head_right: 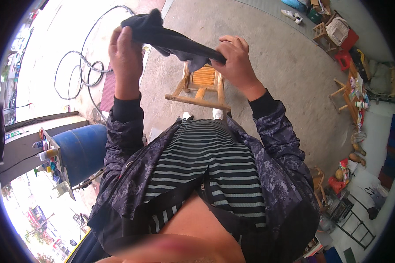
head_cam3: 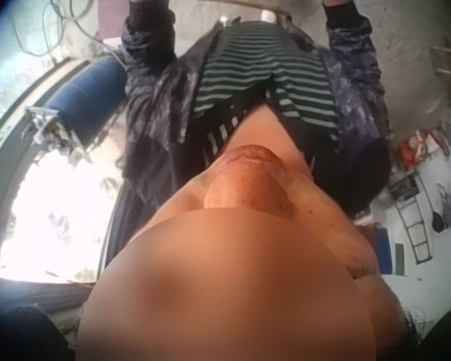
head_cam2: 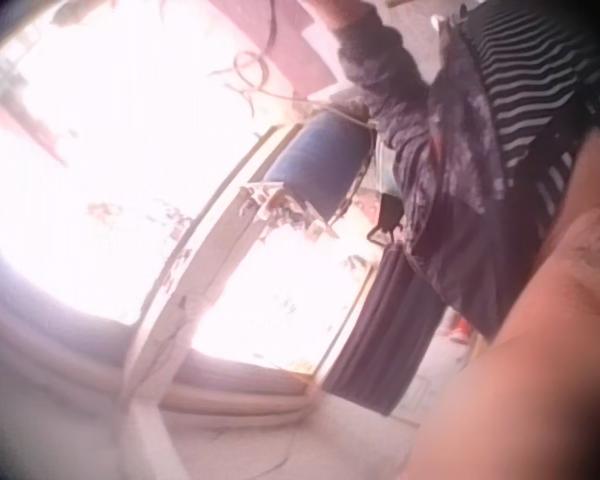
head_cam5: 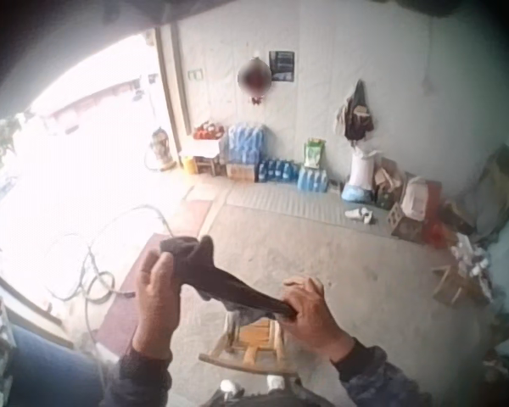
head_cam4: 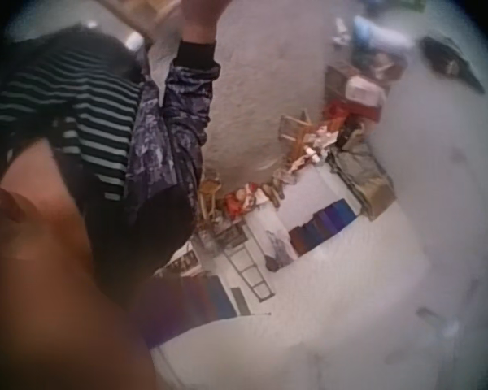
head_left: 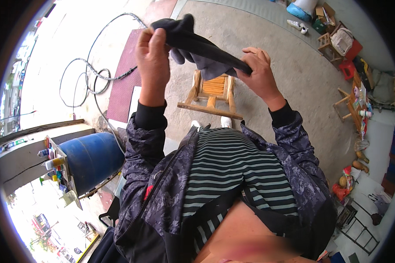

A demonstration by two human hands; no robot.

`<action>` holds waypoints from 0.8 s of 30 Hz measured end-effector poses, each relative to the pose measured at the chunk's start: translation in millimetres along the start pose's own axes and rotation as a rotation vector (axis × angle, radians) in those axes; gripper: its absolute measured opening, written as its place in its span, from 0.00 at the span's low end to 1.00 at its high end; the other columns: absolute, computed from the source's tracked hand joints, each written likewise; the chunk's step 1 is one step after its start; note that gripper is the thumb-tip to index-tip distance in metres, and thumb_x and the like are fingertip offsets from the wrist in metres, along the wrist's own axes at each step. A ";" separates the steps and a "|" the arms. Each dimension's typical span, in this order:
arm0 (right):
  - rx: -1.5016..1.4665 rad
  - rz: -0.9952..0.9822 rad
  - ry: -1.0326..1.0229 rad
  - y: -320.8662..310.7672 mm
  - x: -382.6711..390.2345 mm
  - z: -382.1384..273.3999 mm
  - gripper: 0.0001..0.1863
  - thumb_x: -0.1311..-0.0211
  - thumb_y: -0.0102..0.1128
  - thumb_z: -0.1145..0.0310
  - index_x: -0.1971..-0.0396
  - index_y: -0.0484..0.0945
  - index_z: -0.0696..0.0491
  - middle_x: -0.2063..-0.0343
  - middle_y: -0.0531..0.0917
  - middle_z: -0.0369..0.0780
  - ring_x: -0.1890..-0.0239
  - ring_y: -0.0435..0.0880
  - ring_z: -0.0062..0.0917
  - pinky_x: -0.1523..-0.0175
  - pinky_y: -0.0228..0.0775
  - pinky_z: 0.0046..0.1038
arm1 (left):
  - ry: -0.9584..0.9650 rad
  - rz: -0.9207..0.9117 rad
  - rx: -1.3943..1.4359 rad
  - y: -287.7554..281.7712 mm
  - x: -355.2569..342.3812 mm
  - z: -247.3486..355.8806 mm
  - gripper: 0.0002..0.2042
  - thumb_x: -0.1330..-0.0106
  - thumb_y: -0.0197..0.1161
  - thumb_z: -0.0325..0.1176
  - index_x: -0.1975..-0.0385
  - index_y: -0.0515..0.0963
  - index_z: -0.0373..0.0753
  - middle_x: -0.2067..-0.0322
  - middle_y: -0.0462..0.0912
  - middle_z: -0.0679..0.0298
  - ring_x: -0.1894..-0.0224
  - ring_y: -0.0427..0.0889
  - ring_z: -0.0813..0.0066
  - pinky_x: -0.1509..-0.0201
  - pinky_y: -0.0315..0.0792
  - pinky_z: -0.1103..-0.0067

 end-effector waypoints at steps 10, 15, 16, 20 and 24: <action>-0.267 -0.426 0.130 115.3 131.2 1.0 0.17 0.47 0.75 0.68 0.60 0.77 0.52 0.65 0.80 0.42 0.60 0.85 0.42 0.58 0.78 0.41 | -0.349 0.548 -0.140 -184.6 200.9 -135.2 0.09 0.21 0.58 0.35 0.67 0.72 0.42 0.71 0.75 0.71 0.70 0.71 0.84 0.65 0.68 0.83; -0.261 -0.840 0.196 226.9 237.3 2.0 0.14 0.42 0.72 0.64 0.62 0.76 0.51 0.64 0.83 0.42 0.58 0.86 0.45 0.57 0.79 0.45 | -0.834 0.647 -0.136 -272.2 354.0 -279.5 0.09 0.24 0.62 0.35 0.67 0.72 0.42 0.75 0.75 0.71 0.76 0.71 0.84 0.74 0.65 0.83; -0.249 -0.905 0.183 239.8 253.6 -0.6 0.14 0.42 0.72 0.64 0.62 0.76 0.51 0.64 0.84 0.42 0.58 0.86 0.44 0.57 0.79 0.46 | -0.972 0.673 -0.092 -282.2 383.4 -303.9 0.09 0.25 0.63 0.35 0.67 0.73 0.42 0.75 0.75 0.71 0.76 0.71 0.84 0.76 0.65 0.82; -0.288 -1.010 0.177 255.7 287.2 -8.0 0.14 0.43 0.72 0.65 0.61 0.76 0.51 0.64 0.84 0.43 0.58 0.86 0.45 0.57 0.79 0.47 | -1.331 0.670 -0.118 -311.1 431.9 -351.3 0.13 0.27 0.66 0.45 0.65 0.75 0.43 0.71 0.76 0.70 0.72 0.77 0.80 0.71 0.71 0.83; -0.323 -1.005 0.238 250.8 290.5 -10.7 0.14 0.43 0.72 0.66 0.61 0.76 0.52 0.63 0.83 0.43 0.55 0.85 0.45 0.54 0.78 0.47 | -1.384 0.733 -0.440 -328.2 395.1 -358.5 0.45 0.33 0.69 0.63 0.23 0.57 0.45 0.36 0.71 0.55 0.33 0.73 0.56 0.34 0.72 0.56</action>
Point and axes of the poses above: each hand's wrist, its own x-axis away from the middle knuckle, its own y-axis out of the palm, z = x × y, the point moved 10 cm from there along -x, towards the middle knuckle
